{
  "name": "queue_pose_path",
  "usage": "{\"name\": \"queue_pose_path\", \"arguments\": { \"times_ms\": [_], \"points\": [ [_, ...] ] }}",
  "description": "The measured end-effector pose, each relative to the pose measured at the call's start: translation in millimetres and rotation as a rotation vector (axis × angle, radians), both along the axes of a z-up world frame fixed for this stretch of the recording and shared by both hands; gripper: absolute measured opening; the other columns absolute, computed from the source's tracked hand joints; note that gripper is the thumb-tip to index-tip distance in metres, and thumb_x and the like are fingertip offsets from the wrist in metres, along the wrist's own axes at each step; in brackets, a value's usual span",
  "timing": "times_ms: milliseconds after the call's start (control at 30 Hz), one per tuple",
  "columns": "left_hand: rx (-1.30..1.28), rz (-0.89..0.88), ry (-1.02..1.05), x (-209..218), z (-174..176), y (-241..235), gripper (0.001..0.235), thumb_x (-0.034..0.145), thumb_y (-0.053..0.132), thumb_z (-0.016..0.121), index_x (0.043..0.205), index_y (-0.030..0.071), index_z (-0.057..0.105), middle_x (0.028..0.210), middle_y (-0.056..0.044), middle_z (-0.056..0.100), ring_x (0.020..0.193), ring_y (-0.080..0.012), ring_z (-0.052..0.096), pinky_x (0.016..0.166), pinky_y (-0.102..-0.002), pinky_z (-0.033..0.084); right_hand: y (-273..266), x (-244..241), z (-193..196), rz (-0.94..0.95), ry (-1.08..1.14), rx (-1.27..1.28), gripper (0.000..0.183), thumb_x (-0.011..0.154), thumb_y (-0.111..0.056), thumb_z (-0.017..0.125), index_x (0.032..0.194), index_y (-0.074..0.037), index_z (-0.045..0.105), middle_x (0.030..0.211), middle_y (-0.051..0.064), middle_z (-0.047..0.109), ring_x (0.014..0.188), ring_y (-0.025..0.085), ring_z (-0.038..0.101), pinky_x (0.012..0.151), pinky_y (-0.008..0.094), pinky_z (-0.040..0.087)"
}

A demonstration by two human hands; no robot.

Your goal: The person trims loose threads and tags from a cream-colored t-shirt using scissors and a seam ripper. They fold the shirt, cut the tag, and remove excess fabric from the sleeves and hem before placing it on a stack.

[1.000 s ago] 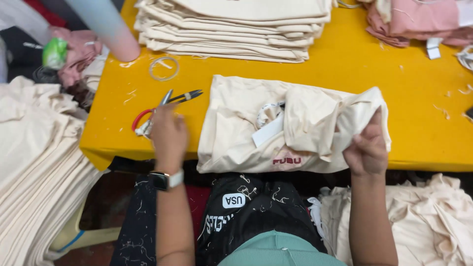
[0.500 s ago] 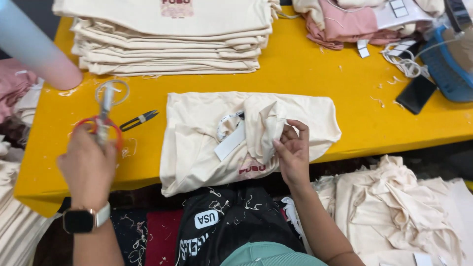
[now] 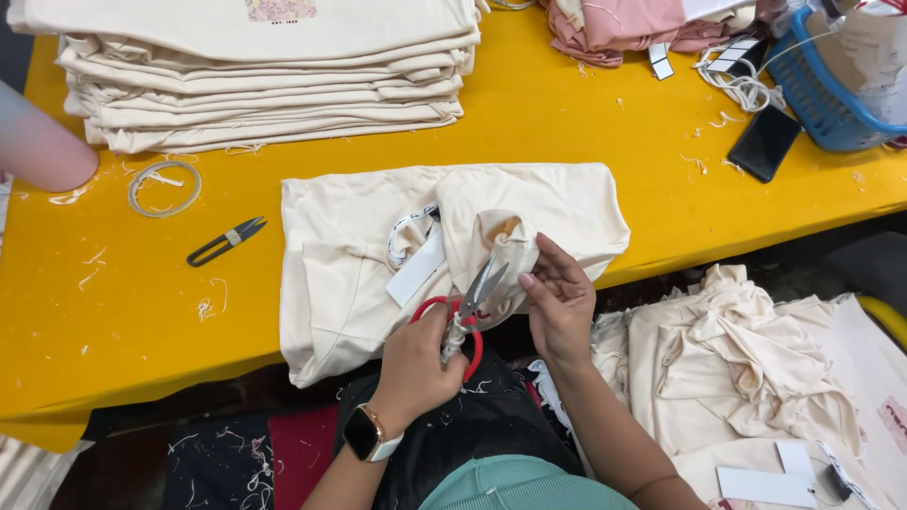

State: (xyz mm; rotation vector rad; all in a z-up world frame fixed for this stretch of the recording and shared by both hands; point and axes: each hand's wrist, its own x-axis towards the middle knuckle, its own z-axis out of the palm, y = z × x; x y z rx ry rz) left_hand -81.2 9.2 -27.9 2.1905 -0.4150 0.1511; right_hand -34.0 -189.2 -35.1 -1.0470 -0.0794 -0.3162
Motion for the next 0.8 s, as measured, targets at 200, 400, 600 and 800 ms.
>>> {"name": "queue_pose_path", "arguments": {
  "times_ms": [200, 400, 600, 800],
  "points": [
    [0.061, -0.017, -0.063, 2.5, -6.7, -11.3, 0.025, 0.073, 0.013, 0.058, 0.096, 0.008, 0.053, 0.074, -0.005, 0.059, 0.059, -0.0285, 0.058, 0.048, -0.042, 0.044, 2.1, -4.1, -4.0, -0.027, -0.034, -0.024, 0.057, 0.085, 0.011, 0.072, 0.139, 0.007, 0.057, 0.122, 0.019, 0.071, 0.111, 0.021, 0.07, 0.097, 0.028, 0.059],
    [0.019, 0.01, -0.111, 6.1, -23.8, -20.0, 0.032, 0.069, 0.019, 0.061, 0.099, 0.009, 0.058, 0.068, -0.016, 0.058, 0.069, -0.0462, 0.064, 0.057, -0.05, 0.051, 2.7, 1.7, -13.5, -0.024, -0.157, -0.025, 0.062, 0.083, 0.021, 0.066, 0.142, 0.012, 0.051, 0.117, 0.024, 0.073, 0.103, 0.02, 0.071, 0.088, 0.031, 0.06],
    [-0.018, -0.016, -0.076, 5.4, -10.4, -24.6, 0.029, 0.07, 0.018, 0.061, 0.097, 0.009, 0.055, 0.069, -0.019, 0.057, 0.07, -0.0502, 0.063, 0.058, -0.053, 0.05, 3.6, 0.6, -13.4, -0.027, -0.164, -0.047, 0.062, 0.082, 0.02, 0.067, 0.141, 0.012, 0.051, 0.117, 0.025, 0.073, 0.102, 0.021, 0.071, 0.087, 0.031, 0.061],
    [-0.044, -0.049, -0.023, 3.8, -18.3, -26.1, 0.027, 0.073, 0.015, 0.058, 0.098, 0.007, 0.053, 0.072, -0.024, 0.057, 0.073, -0.0551, 0.06, 0.058, -0.058, 0.047, 4.7, 0.2, -15.4, -0.031, -0.169, -0.062, 0.062, 0.082, 0.02, 0.067, 0.141, 0.012, 0.051, 0.116, 0.025, 0.073, 0.101, 0.021, 0.071, 0.087, 0.032, 0.061]
  ]
}}
